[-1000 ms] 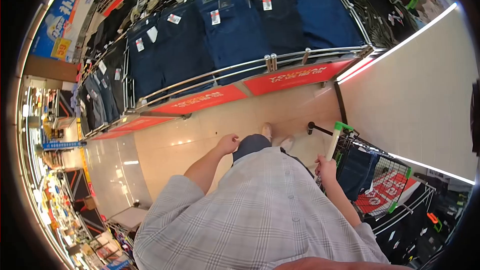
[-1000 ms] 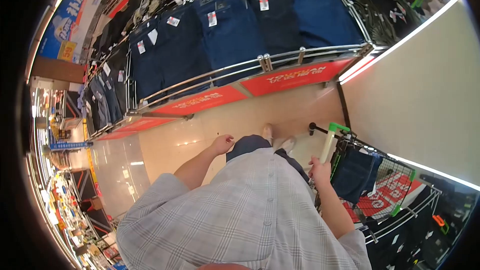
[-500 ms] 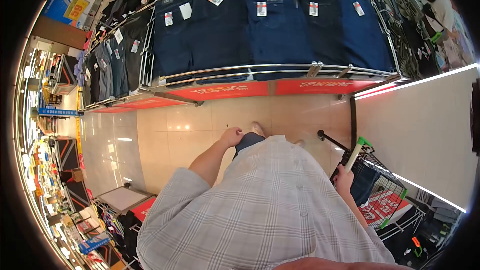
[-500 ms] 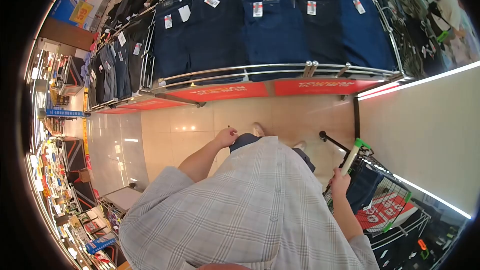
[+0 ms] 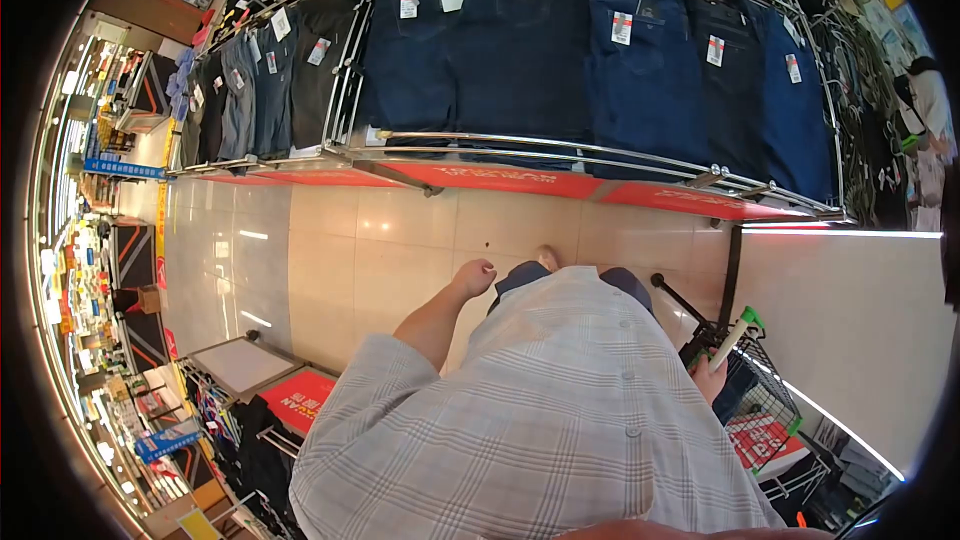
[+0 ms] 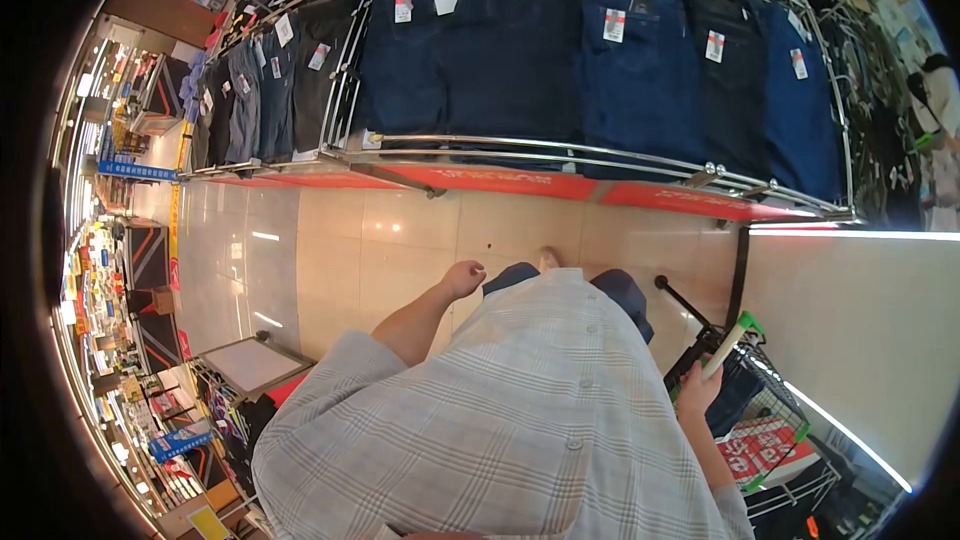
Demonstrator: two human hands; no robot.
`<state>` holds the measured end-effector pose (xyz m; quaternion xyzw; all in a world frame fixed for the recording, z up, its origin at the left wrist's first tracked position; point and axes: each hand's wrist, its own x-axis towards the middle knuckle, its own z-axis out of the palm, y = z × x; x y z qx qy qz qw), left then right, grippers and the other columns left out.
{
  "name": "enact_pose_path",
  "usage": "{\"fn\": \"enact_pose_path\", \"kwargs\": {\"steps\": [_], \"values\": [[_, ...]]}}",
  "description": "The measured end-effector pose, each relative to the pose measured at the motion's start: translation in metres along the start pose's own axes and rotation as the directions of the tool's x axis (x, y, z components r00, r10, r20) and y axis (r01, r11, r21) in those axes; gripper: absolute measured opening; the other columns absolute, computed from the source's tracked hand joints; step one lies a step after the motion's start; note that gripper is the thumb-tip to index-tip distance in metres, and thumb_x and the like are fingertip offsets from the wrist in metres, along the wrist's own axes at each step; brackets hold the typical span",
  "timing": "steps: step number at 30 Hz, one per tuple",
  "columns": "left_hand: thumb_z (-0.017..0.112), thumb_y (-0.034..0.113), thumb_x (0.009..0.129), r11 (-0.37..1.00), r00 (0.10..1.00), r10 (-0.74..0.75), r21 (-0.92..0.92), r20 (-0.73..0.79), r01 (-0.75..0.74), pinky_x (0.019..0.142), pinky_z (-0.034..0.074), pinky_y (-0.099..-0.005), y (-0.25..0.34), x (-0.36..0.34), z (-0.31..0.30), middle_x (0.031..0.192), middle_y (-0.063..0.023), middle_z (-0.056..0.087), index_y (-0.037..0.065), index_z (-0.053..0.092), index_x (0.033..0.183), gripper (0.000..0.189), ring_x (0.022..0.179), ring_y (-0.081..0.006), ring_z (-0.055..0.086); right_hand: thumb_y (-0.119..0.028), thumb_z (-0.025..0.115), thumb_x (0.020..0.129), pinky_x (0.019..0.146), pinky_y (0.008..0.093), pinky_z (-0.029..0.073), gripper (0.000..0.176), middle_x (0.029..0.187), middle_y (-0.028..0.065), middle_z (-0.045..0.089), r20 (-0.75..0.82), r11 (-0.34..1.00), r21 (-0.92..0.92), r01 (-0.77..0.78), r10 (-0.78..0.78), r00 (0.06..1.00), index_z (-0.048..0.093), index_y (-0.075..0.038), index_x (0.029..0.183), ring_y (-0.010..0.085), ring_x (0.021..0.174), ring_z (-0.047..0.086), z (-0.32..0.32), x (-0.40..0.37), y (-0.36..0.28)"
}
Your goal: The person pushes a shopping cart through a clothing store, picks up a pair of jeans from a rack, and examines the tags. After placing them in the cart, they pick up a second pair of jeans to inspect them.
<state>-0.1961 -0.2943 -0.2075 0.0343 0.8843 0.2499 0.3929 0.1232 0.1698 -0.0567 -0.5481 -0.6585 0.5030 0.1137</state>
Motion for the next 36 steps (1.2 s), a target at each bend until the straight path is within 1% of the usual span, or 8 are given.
{"fn": "enact_pose_path", "kwargs": {"steps": [11,15,19,23,28,29,33,36], "values": [[0.064,0.015,0.092,0.922,0.908,0.214,-0.232,-0.36,-0.31,0.078,0.055,-0.0371,0.137,0.002,-0.077,0.098,-0.0141,0.069,0.005,0.068,0.112,0.023,0.087,-0.0291,0.068,-0.01,0.065,0.084,0.059,0.0329,0.05,0.02,0.076,0.0093,0.062,0.011,0.954,-0.257,0.154,-0.157,0.988,0.06,-0.004,0.102,0.019,0.062,0.062,0.046,0.012,-0.016],[0.067,0.011,0.086,0.83,0.672,0.5,0.081,-0.546,-0.552,0.084,0.052,-0.0415,0.19,0.009,-0.127,0.107,-0.0148,0.065,0.005,0.065,0.111,0.025,0.096,-0.0338,0.063,-0.014,0.071,0.08,0.069,0.0353,0.05,0.022,0.079,0.0092,0.063,0.074,0.953,-0.237,0.189,-0.176,0.982,0.063,-0.006,0.099,0.0215,0.071,0.062,0.034,0.062,0.078],[0.069,0.011,0.083,0.797,0.516,0.543,0.213,-0.662,-0.566,0.096,0.048,-0.0421,0.211,0.049,-0.167,0.124,-0.019,0.058,0.004,0.063,0.114,0.032,0.113,-0.0381,0.058,-0.017,0.074,0.078,0.072,0.0344,0.049,0.025,0.08,0.0082,0.062,-0.006,0.959,-0.268,0.088,-0.093,0.996,0.063,-0.006,0.098,0.0197,0.075,0.06,0.07,0.032,-0.013],[0.073,0.017,0.083,0.87,0.58,0.443,0.173,-0.684,-0.461,0.106,0.044,-0.0426,0.202,0.099,-0.192,0.135,-0.0243,0.052,0.003,0.058,0.124,0.046,0.126,-0.0402,0.052,-0.02,0.076,0.078,0.072,0.0331,0.048,0.028,0.079,0.0065,0.061,0.015,0.972,-0.226,0.061,-0.059,0.998,0.062,-0.006,0.097,0.0184,0.075,0.058,0.082,0.041,-0.012],[0.075,0.033,0.084,0.995,0.836,0.07,-0.018,-0.545,-0.095,0.114,0.038,-0.0413,0.181,0.149,-0.22,0.148,-0.027,0.041,-0.003,0.044,0.142,0.075,0.137,-0.039,0.043,-0.016,0.077,0.076,0.071,0.0322,0.048,0.03,0.079,0.0066,0.06,0.059,0.993,-0.119,0.011,-0.004,0.998,0.062,-0.005,0.099,0.0182,0.073,0.058,0.096,0.05,-0.013],[0.075,0.035,0.084,0.998,0.873,0.029,-0.039,-0.487,-0.054,0.115,0.038,-0.0405,0.178,0.156,-0.228,0.15,-0.0266,0.038,-0.004,0.038,0.147,0.083,0.138,-0.0385,0.042,-0.013,0.073,0.078,0.068,0.0318,0.047,0.026,0.076,0.0063,0.059,0.007,0.975,-0.157,0.156,-0.157,0.988,0.062,-0.005,0.1,0.0168,0.07,0.057,0.103,0.052,-0.011],[0.079,0.036,0.081,0.993,0.886,0.001,-0.104,-0.463,-0.056,0.117,0.035,-0.04,0.169,0.175,-0.25,0.153,-0.0265,0.036,-0.003,0.026,0.153,0.098,0.141,-0.0377,0.039,-0.009,0.068,0.081,0.062,0.0311,0.048,0.022,0.074,0.0065,0.058,0.012,0.968,-0.192,0.159,-0.16,0.987,0.06,-0.003,0.1,0.0162,0.064,0.058,0.122,0.046,-0.062],[0.08,0.033,0.08,0.947,0.83,0.082,-0.218,-0.551,-0.238,0.118,0.033,-0.0397,0.163,0.208,-0.266,0.154,-0.0263,0.035,-0.003,0.023,0.154,0.101,0.143,-0.0377,0.037,-0.006,0.063,0.084,0.056,0.0304,0.049,0.019,0.074,0.0072,0.058,-0.008,0.998,0.018,-0.059,0.059,0.998,0.056,-0.002,0.101,0.0167,0.059,0.059,0.15,0.029,-0.103]]}}
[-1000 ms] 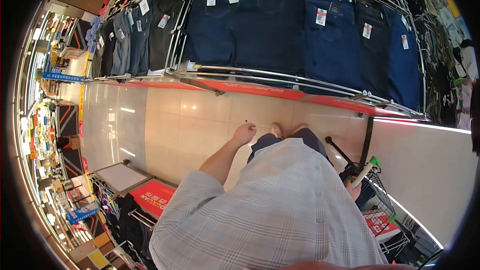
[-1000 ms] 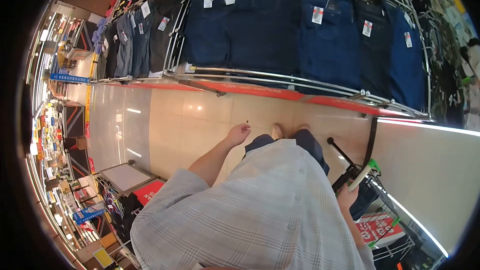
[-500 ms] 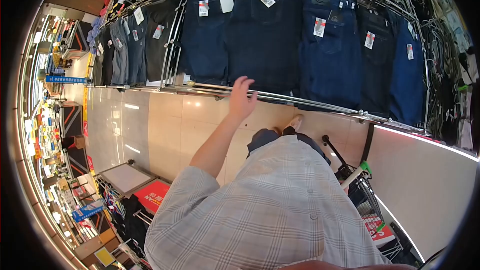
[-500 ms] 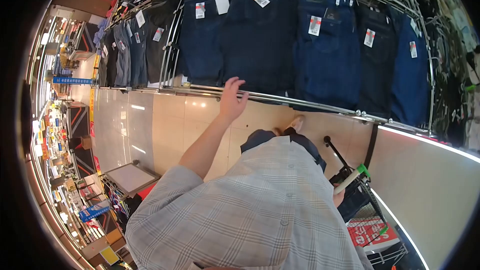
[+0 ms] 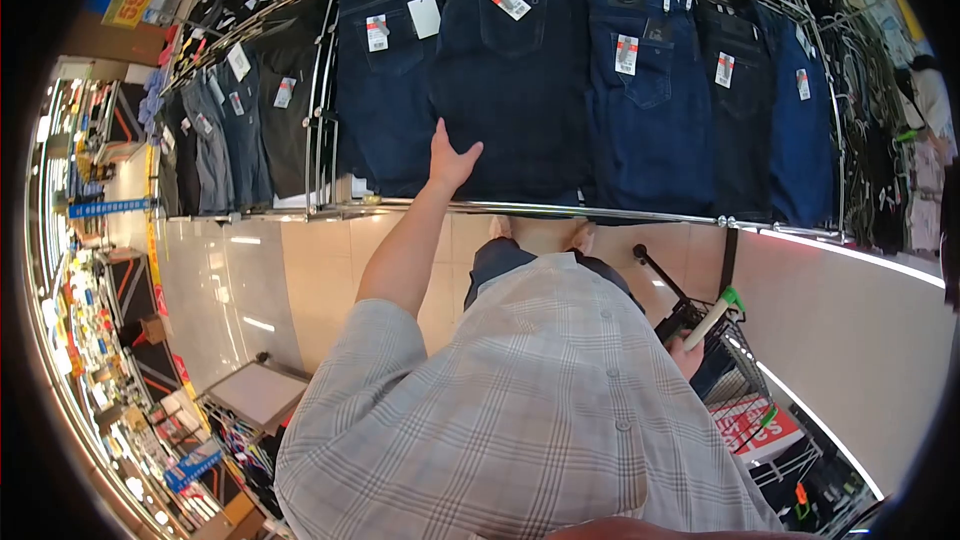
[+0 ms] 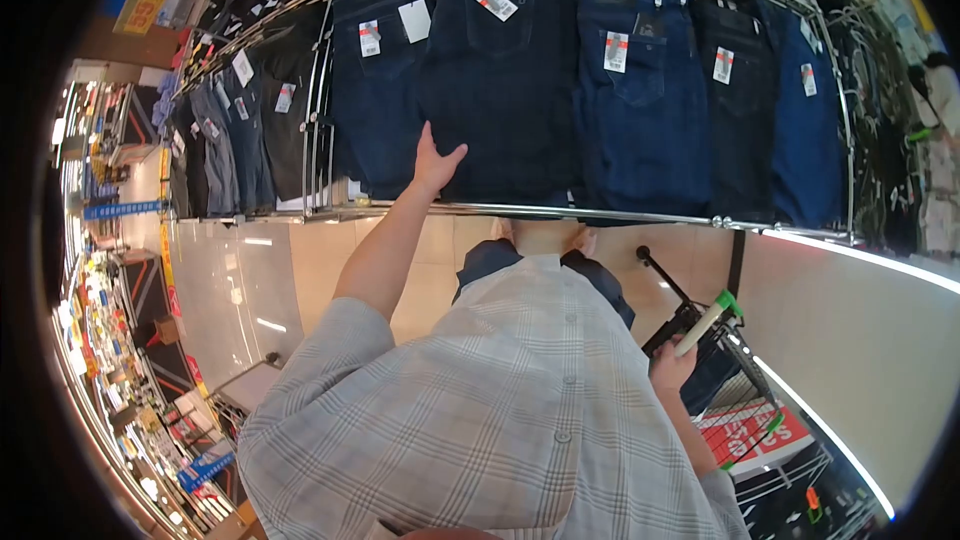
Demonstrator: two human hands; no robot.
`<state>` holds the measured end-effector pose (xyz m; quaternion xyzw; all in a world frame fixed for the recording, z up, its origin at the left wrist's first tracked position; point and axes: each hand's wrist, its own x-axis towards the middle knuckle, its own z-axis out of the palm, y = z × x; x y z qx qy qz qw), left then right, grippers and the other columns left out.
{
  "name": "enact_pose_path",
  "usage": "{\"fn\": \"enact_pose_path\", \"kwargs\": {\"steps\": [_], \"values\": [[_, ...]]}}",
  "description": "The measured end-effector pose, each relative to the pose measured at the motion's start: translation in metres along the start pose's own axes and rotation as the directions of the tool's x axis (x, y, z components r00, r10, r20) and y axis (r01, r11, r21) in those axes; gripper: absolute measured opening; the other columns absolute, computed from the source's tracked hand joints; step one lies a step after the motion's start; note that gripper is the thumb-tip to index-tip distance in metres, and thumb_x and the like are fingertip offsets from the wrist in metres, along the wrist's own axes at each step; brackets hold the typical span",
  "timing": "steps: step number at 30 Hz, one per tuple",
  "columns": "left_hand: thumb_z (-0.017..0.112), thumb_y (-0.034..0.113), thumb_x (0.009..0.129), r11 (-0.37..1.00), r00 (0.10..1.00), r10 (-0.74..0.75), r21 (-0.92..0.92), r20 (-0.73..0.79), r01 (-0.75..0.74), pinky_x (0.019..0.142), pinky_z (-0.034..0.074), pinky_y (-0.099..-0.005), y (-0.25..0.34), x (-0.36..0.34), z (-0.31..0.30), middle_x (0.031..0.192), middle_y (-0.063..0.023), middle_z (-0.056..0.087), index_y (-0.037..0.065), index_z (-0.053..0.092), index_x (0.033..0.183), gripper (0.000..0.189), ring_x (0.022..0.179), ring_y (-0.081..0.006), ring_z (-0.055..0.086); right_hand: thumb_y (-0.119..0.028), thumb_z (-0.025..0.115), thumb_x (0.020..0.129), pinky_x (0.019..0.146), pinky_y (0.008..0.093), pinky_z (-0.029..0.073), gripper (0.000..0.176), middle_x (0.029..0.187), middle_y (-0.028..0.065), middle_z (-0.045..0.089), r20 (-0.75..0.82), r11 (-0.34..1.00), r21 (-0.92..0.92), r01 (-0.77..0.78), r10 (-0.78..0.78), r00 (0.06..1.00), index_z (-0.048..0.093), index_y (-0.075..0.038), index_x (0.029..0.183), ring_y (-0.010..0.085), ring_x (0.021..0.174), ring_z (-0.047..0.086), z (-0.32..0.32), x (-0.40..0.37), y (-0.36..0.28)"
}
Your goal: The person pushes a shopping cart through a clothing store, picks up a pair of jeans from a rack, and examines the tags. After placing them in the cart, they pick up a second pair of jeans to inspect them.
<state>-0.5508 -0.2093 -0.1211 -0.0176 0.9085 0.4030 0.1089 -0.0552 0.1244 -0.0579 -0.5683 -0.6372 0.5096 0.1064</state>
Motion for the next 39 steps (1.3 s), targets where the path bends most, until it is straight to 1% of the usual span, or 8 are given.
{"fn": "enact_pose_path", "kwargs": {"steps": [20,22,24,26,29,32,36,39], "values": [[0.068,0.022,0.092,0.959,0.98,0.02,-0.274,-0.199,-0.075,0.074,0.052,-0.0385,-0.006,0.077,-0.01,0.082,-0.0165,0.067,-0.01,0.055,0.124,0.048,0.079,-0.0283,0.067,-0.001,0.058,0.084,0.058,0.0286,0.052,0.014,0.074,0.0071,0.06,-0.104,0.984,-0.16,0.076,-0.093,0.99,0.059,-0.002,0.097,0.0155,0.061,0.06,0.083,-0.028,-0.034],[0.072,0.034,0.09,0.989,0.987,-0.081,-0.109,0.135,0.096,0.088,0.051,-0.0365,0.005,0.074,-0.025,0.105,-0.0214,0.07,-0.008,0.059,0.123,0.054,0.101,-0.0301,0.067,-0.005,0.06,0.081,0.054,0.0279,0.046,0.015,0.068,0.0055,0.061,-0.123,0.993,-0.098,0.067,-0.079,0.989,0.059,-0.004,0.096,0.0144,0.059,0.061,0.091,-0.027,-0.035],[0.072,0.04,0.088,0.934,0.961,0.217,-0.324,0.173,-0.153,0.092,0.051,-0.0425,-0.003,0.054,-0.013,0.109,-0.0286,0.069,-0.007,0.063,0.118,0.056,0.107,-0.0389,0.067,-0.005,0.06,0.082,0.054,0.0275,0.046,0.015,0.068,0.0051,0.06,-0.119,0.995,-0.068,0.076,-0.084,0.989,0.059,-0.003,0.097,0.0145,0.059,0.06,0.095,-0.027,-0.038],[0.065,0.041,0.094,0.993,0.891,-0.054,0.116,0.451,0.002,0.096,0.05,-0.0417,-0.009,0.051,-0.007,0.117,-0.0273,0.068,-0.005,0.066,0.117,0.052,0.113,-0.044,0.062,-0.005,0.059,0.083,0.054,0.0274,0.046,0.015,0.068,0.0056,0.06,-0.111,0.998,-0.036,0.051,-0.054,0.992,0.059,-0.003,0.098,0.0147,0.058,0.06,0.097,-0.026,-0.04],[0.06,0.038,0.098,0.995,0.928,-0.004,-0.095,0.373,0.042,0.092,0.051,-0.0456,-0.023,0.034,0.008,0.111,-0.0245,0.071,-0.004,0.065,0.119,0.047,0.104,-0.0412,0.067,-0.006,0.058,0.084,0.054,0.0276,0.047,0.015,0.068,0.0066,0.06,-0.101,0.993,-0.1,0.07,-0.08,0.992,0.059,-0.003,0.098,0.015,0.059,0.06,0.097,-0.023,-0.034],[0.058,0.035,0.1,0.791,0.801,-0.211,-0.384,0.56,0.476,0.079,0.056,-0.0467,-0.006,0.028,-0.01,0.103,-0.0217,0.072,-0.005,0.064,0.119,0.044,0.09,-0.0341,0.07,-0.005,0.058,0.083,0.055,0.0276,0.047,0.015,0.069,0.0066,0.06,-0.108,0.995,-0.082,0.06,-0.069,0.992,0.058,-0.002,0.099,0.0151,0.059,0.06,0.099,-0.024,-0.033],[0.064,0.031,0.094,0.999,0.904,0.035,0.004,0.426,-0.041,0.078,0.056,-0.0458,-0.044,0.059,-0.015,0.096,-0.0222,0.071,-0.004,0.063,0.111,0.038,0.092,-0.0358,0.071,-0.004,0.058,0.083,0.054,0.0277,0.047,0.016,0.069,0.006,0.059,-0.125,0.995,-0.065,0.077,-0.084,0.989,0.059,-0.003,0.099,0.0149,0.058,0.06,0.096,-0.024,-0.028],[0.078,0.024,0.082,0.963,0.977,0.209,-0.167,-0.043,-0.213,0.077,0.053,-0.0405,0.001,0.065,-0.05,0.103,-0.0177,0.061,-0.002,0.05,0.117,0.052,0.085,-0.0303,0.065,-0.003,0.058,0.083,0.053,0.0277,0.046,0.017,0.069,0.0054,0.059,-0.134,0.994,-0.076,0.084,-0.094,0.987,0.059,-0.003,0.099,0.0146,0.058,0.06,0.097,-0.027,-0.031]]}}
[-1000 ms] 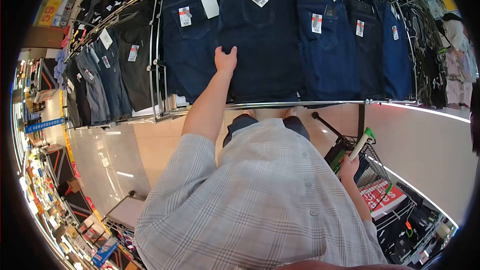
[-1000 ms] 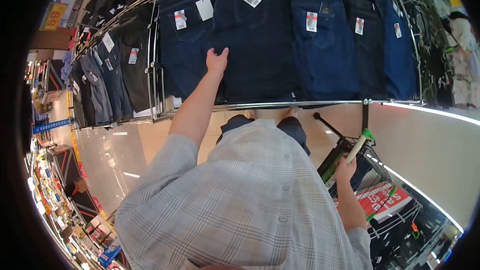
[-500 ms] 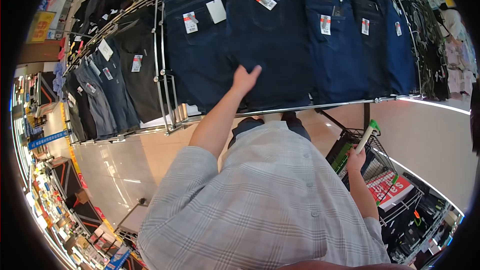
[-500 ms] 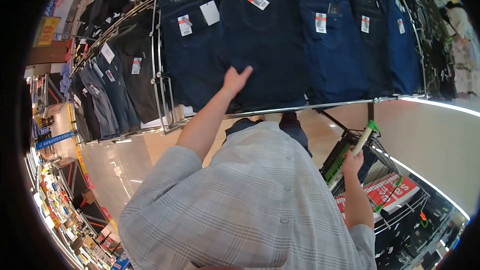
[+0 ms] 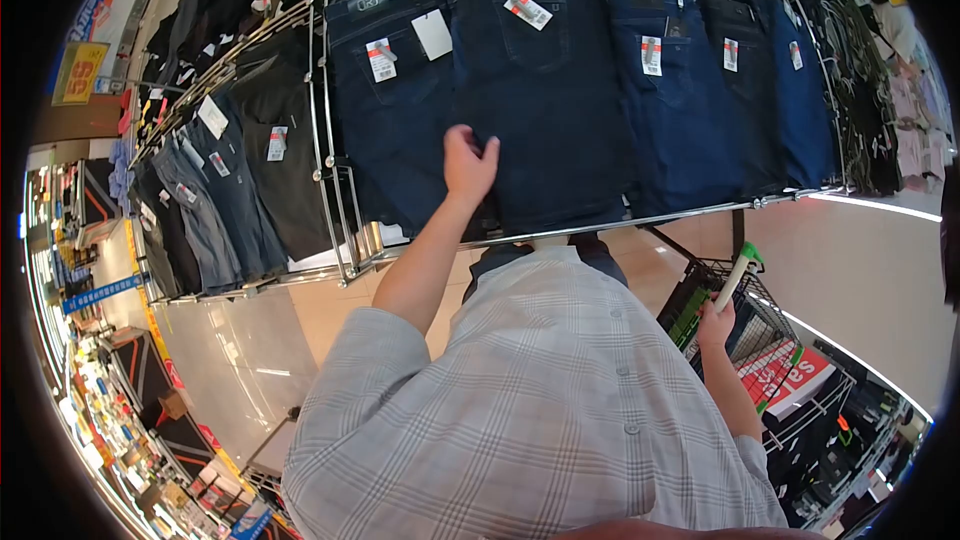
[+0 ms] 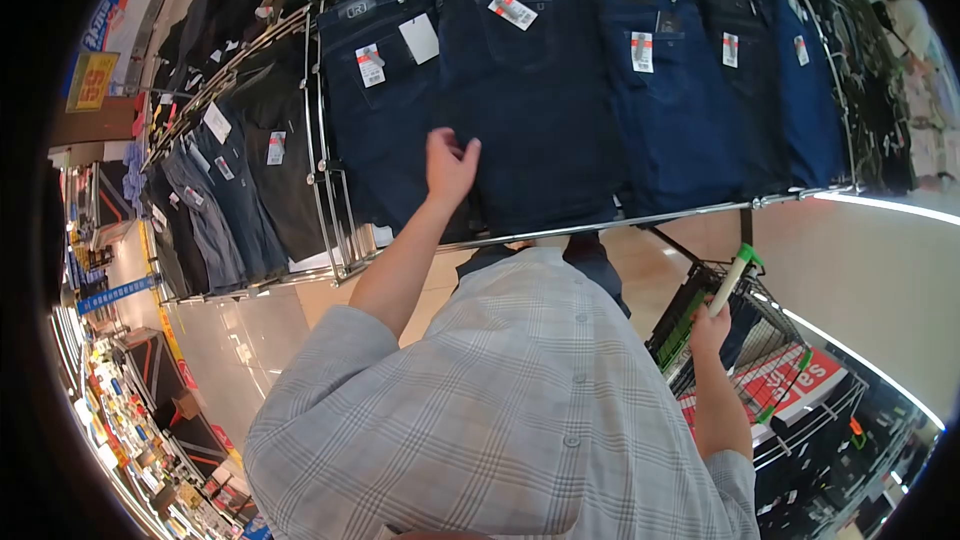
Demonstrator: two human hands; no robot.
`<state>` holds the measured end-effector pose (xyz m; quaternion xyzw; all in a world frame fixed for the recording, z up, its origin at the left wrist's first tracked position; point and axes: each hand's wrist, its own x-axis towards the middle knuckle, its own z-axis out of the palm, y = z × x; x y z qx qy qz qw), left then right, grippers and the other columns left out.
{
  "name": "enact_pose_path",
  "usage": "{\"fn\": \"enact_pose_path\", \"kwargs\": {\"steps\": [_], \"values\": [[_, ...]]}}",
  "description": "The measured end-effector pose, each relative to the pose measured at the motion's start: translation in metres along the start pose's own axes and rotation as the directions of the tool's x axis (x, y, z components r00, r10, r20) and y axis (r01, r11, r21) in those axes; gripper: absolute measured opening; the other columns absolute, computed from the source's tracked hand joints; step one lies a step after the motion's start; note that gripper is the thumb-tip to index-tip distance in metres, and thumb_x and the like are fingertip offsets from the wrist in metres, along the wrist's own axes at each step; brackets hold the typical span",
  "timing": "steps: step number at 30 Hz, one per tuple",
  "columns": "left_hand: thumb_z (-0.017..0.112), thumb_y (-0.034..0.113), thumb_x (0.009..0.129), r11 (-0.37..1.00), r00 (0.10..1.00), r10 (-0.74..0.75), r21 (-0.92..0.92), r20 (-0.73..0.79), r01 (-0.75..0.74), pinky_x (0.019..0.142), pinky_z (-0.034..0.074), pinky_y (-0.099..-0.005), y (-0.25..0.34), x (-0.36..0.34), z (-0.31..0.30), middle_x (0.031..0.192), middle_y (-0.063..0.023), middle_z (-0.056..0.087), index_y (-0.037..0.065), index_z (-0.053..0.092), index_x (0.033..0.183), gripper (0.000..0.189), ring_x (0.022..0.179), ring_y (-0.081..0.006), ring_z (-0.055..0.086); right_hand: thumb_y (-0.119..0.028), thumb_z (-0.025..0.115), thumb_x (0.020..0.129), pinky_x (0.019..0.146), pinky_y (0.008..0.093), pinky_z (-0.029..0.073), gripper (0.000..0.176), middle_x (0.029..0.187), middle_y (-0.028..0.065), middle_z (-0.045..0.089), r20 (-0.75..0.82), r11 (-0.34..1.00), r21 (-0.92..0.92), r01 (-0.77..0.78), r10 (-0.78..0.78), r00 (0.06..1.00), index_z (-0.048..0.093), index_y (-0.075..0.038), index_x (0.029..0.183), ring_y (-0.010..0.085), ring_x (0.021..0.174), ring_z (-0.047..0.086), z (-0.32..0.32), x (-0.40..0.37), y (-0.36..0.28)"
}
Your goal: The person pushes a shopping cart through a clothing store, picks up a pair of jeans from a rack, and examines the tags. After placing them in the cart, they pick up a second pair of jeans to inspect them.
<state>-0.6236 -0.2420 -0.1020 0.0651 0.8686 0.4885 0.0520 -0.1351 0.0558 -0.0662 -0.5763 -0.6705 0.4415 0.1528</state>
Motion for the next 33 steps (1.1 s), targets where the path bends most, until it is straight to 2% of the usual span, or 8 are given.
{"fn": "enact_pose_path", "kwargs": {"steps": [2,5,7,10,18,20,28,33], "values": [[0.08,0.025,0.08,0.976,0.967,0.197,0.123,-0.163,-0.178,0.092,0.05,-0.0399,0.011,0.033,-0.005,0.121,-0.0211,0.055,-0.003,0.049,0.129,0.065,0.105,-0.0325,0.061,-0.003,0.058,0.083,0.053,0.0278,0.046,0.017,0.069,0.0051,0.059,0.001,1.0,-0.003,-0.001,0.001,1.0,0.059,-0.004,0.099,0.0145,0.058,0.059,0.001,-0.003,-0.004],[0.078,0.03,0.081,0.905,0.91,0.387,0.249,-0.148,-0.344,0.104,0.046,-0.0442,0.024,0.088,0.009,0.135,-0.0256,0.052,-0.004,0.044,0.139,0.076,0.122,-0.0403,0.056,-0.002,0.058,0.083,0.052,0.0278,0.045,0.016,0.069,0.005,0.059,0.004,1.0,-0.017,-0.001,0.001,1.0,0.059,-0.003,0.1,0.0143,0.058,0.059,0.002,-0.004,-0.009],[0.076,0.036,0.083,0.957,0.988,0.15,0.248,0.026,-0.152,0.105,0.045,-0.0441,0.038,0.114,0.02,0.138,-0.027,0.053,-0.005,0.041,0.142,0.079,0.126,-0.0404,0.055,-0.001,0.057,0.082,0.057,0.0283,0.049,0.016,0.071,0.0057,0.058,0.014,0.999,-0.023,-0.048,0.048,0.999,0.058,-0.002,0.098,0.015,0.06,0.059,0.002,-0.006,-0.017],[0.072,0.038,0.086,0.954,0.997,-0.023,0.3,0.075,-0.001,0.105,0.046,-0.0431,0.054,0.135,0.033,0.136,-0.0279,0.056,-0.005,0.042,0.143,0.078,0.127,-0.04,0.055,-0.002,0.058,0.081,0.056,0.0285,0.049,0.016,0.07,0.0054,0.059,0.002,0.999,-0.036,-0.022,0.022,1.0,0.059,-0.003,0.098,0.0151,0.06,0.06,0.003,-0.005,-0.016],[0.064,0.032,0.093,0.972,0.995,0.023,0.229,0.099,-0.045,0.106,0.045,-0.0406,0.049,0.134,0.046,0.132,-0.0287,0.059,-0.007,0.052,0.137,0.06,0.125,-0.0404,0.056,-0.003,0.059,0.082,0.055,0.0274,0.048,0.015,0.071,0.0045,0.059,0.005,0.998,-0.014,-0.058,0.058,0.998,0.06,-0.004,0.097,0.0132,0.059,0.059,0.003,-0.009,-0.021],[0.062,0.029,0.094,0.997,1.0,-0.018,0.076,-0.022,0.02,0.106,0.044,-0.0399,0.037,0.12,0.042,0.133,-0.0271,0.06,-0.005,0.053,0.137,0.056,0.126,-0.039,0.057,-0.003,0.059,0.082,0.055,0.0272,0.048,0.015,0.07,0.0043,0.059,0.006,0.997,0.008,-0.071,0.071,0.997,0.06,-0.004,0.097,0.0131,0.059,0.059,0.002,-0.008,-0.019],[0.062,0.027,0.095,0.988,0.995,-0.088,0.126,-0.038,0.092,0.106,0.044,-0.0402,-0.007,0.104,0.045,0.133,-0.0257,0.06,-0.005,0.053,0.137,0.054,0.126,-0.0389,0.056,-0.003,0.059,0.082,0.055,0.0269,0.047,0.015,0.07,0.0046,0.06,0.019,0.997,0.042,-0.067,0.066,0.998,0.06,-0.003,0.097,0.0133,0.059,0.06,0.003,-0.006,-0.016],[0.063,0.024,0.095,0.977,0.976,-0.191,-0.074,0.105,0.199,0.105,0.044,-0.0364,-0.001,0.098,0.037,0.135,-0.0239,0.06,-0.007,0.05,0.139,0.055,0.127,-0.0333,0.057,-0.003,0.059,0.083,0.055,0.0272,0.048,0.015,0.07,0.0048,0.06,0.023,0.997,0.046,-0.067,0.066,0.998,0.06,-0.003,0.098,0.0135,0.059,0.06,0.003,-0.005,-0.017]]}}
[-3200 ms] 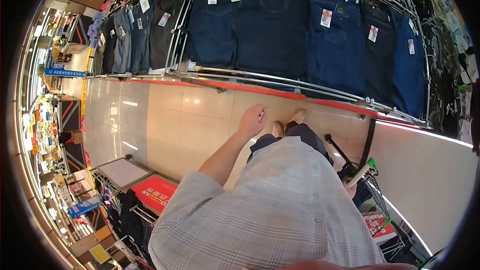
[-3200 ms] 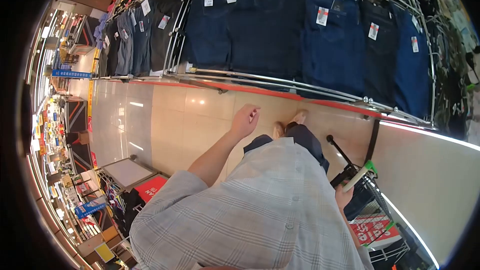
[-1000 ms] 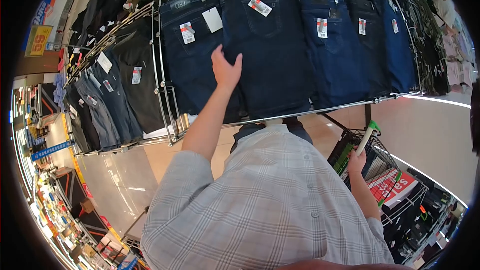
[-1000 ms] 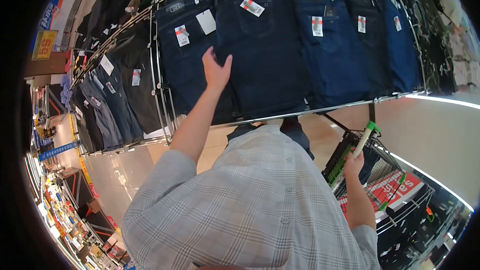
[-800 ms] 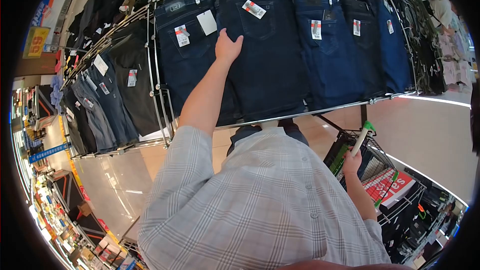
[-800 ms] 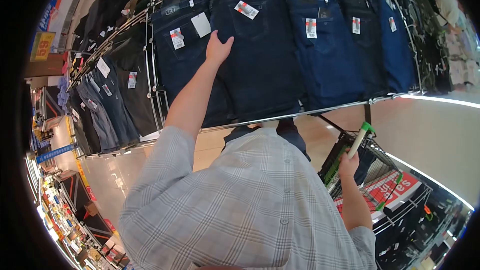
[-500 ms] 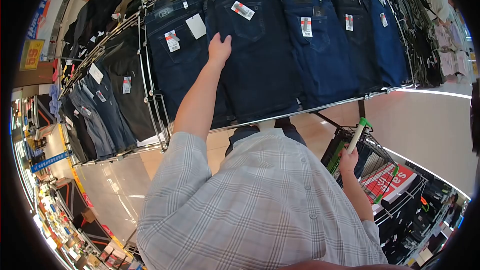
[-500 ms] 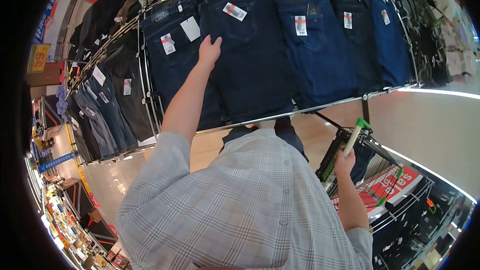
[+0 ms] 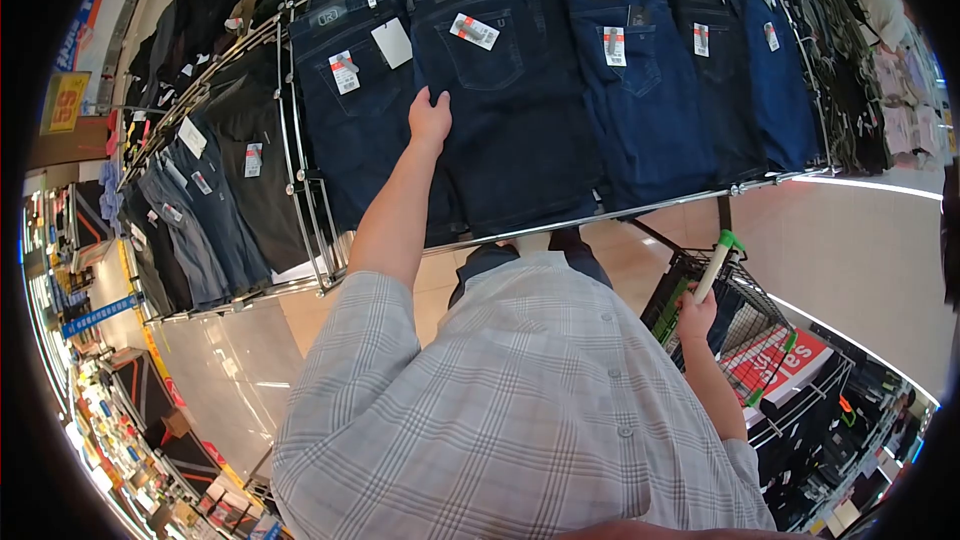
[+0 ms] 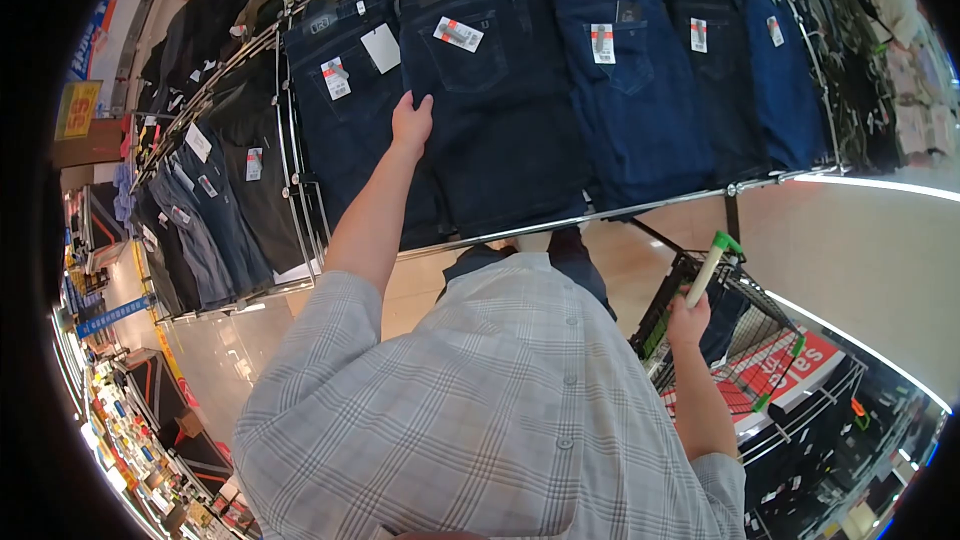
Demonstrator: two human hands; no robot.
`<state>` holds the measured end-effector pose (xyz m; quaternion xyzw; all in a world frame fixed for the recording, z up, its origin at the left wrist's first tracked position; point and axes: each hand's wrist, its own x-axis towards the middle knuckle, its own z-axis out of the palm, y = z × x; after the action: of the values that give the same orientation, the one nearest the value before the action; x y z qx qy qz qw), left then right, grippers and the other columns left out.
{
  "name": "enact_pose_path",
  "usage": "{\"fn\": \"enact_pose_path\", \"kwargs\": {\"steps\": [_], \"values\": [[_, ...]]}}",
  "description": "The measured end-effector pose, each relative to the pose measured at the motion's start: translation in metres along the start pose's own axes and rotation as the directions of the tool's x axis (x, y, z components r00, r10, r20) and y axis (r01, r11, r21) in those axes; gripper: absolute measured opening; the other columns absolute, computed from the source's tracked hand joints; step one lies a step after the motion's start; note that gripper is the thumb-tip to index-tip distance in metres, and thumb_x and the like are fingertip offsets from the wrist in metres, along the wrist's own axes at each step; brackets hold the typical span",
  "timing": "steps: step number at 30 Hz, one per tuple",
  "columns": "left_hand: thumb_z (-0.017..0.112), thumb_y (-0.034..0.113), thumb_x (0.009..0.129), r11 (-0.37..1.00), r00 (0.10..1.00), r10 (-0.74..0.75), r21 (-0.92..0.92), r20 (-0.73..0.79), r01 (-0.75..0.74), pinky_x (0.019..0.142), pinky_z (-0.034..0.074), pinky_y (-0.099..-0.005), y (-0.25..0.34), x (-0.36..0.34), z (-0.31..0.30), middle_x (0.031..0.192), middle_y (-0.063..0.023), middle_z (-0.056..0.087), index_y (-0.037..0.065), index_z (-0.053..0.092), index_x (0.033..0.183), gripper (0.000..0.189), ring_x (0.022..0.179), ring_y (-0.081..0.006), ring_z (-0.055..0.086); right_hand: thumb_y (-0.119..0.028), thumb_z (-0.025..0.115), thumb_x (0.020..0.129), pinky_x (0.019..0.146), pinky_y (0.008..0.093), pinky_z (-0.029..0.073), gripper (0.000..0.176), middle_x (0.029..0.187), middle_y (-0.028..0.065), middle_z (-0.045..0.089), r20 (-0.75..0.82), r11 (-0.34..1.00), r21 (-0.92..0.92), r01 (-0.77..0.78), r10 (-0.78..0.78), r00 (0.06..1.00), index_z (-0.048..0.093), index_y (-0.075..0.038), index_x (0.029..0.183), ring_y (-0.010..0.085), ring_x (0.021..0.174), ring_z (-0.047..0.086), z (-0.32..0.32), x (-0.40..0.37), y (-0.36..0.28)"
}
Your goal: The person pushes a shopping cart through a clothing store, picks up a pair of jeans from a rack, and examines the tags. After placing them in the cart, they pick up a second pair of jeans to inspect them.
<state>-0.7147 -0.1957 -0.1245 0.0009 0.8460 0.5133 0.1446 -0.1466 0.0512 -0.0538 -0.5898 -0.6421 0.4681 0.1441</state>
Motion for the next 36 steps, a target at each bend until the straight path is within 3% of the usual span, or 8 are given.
{"fn": "enact_pose_path", "kwargs": {"steps": [6,8,22,27,31,33,34,36], "values": [[0.063,0.02,0.097,0.933,0.952,-0.147,-0.281,0.267,0.223,0.103,0.045,-0.0343,-0.005,-0.03,-0.012,0.136,-0.0185,0.06,-0.007,0.049,0.14,0.052,0.125,-0.0288,0.058,-0.002,0.059,0.083,0.056,0.0267,0.049,0.015,0.072,0.0047,0.061,0.005,1.0,-0.004,-0.003,0.003,1.0,0.06,-0.003,0.098,0.0133,0.06,0.06,-0.001,-0.001,0.0],[0.063,0.019,0.097,0.945,0.953,-0.144,-0.248,0.268,0.212,0.102,0.046,-0.0341,-0.043,-0.02,-0.011,0.134,-0.018,0.061,-0.007,0.05,0.138,0.051,0.122,-0.0282,0.059,-0.001,0.059,0.083,0.057,0.0266,0.049,0.015,0.072,0.0046,0.061,-0.003,1.0,-0.001,-0.001,0.001,1.0,0.06,-0.003,0.098,0.0132,0.06,0.06,0.0,-0.001,0.0],[0.061,0.013,0.096,0.948,0.889,-0.171,-0.175,0.425,0.266,0.097,0.05,-0.0345,-0.011,-0.044,-0.042,0.126,-0.0156,0.065,-0.005,0.055,0.132,0.041,0.113,-0.026,0.063,-0.004,0.06,0.084,0.056,0.0266,0.048,0.015,0.07,0.0047,0.06,0.005,1.0,0.031,-0.005,0.005,1.0,0.061,-0.003,0.098,0.013,0.06,0.06,0.001,-0.006,-0.008],[0.069,0.014,0.091,0.885,0.768,-0.359,-0.066,0.53,0.46,0.094,0.051,-0.037,-0.019,-0.046,-0.051,0.137,-0.0191,0.057,-0.006,0.031,0.151,0.074,0.116,-0.0286,0.062,-0.001,0.06,0.084,0.052,0.0253,0.043,0.018,0.071,0.0037,0.06,0.003,1.0,0.007,0.005,-0.005,1.0,0.06,-0.006,0.101,0.013,0.058,0.059,0.0,-0.002,0.003],[0.075,0.02,0.086,0.913,0.702,-0.37,0.098,0.608,0.396,0.101,0.047,-0.0395,-0.007,-0.042,-0.061,0.145,-0.0224,0.049,-0.008,0.018,0.155,0.094,0.126,-0.0313,0.056,-0.001,0.06,0.085,0.052,0.0252,0.044,0.018,0.072,0.004,0.06,0.011,1.0,-0.01,0.016,-0.016,1.0,0.06,-0.006,0.102,0.0131,0.059,0.06,0.001,-0.003,0.002],[0.079,0.03,0.083,0.913,0.873,-0.3,-0.151,0.385,0.38,0.11,0.04,-0.0421,0.004,-0.041,-0.05,0.15,-0.0242,0.043,-0.008,0.021,0.154,0.099,0.136,-0.0326,0.046,-0.001,0.06,0.085,0.052,0.0251,0.044,0.018,0.072,0.0042,0.061,0.014,1.0,0.001,0.007,-0.007,1.0,0.06,-0.006,0.102,0.0132,0.059,0.06,0.002,-0.003,0.0],[0.079,0.03,0.083,0.912,0.873,-0.301,-0.151,0.384,0.381,0.11,0.04,-0.0421,0.002,-0.032,-0.045,0.15,-0.0242,0.043,-0.008,0.021,0.154,0.099,0.136,-0.0326,0.046,-0.001,0.06,0.085,0.052,0.025,0.044,0.017,0.072,0.0044,0.061,0.014,1.0,0.013,-0.003,0.002,1.0,0.06,-0.006,0.101,0.0132,0.059,0.06,0.002,-0.004,0.0],[0.081,0.037,0.082,0.774,0.903,-0.24,-0.491,0.357,0.4,0.115,0.035,-0.0419,-0.002,-0.008,-0.032,0.153,-0.0244,0.039,-0.006,0.022,0.155,0.103,0.142,-0.0329,0.039,-0.001,0.06,0.084,0.052,0.0248,0.044,0.018,0.072,0.0045,0.061,0.012,1.0,0.005,0.009,-0.009,1.0,0.06,-0.006,0.101,0.0132,0.059,0.06,0.002,-0.001,0.004]]}}
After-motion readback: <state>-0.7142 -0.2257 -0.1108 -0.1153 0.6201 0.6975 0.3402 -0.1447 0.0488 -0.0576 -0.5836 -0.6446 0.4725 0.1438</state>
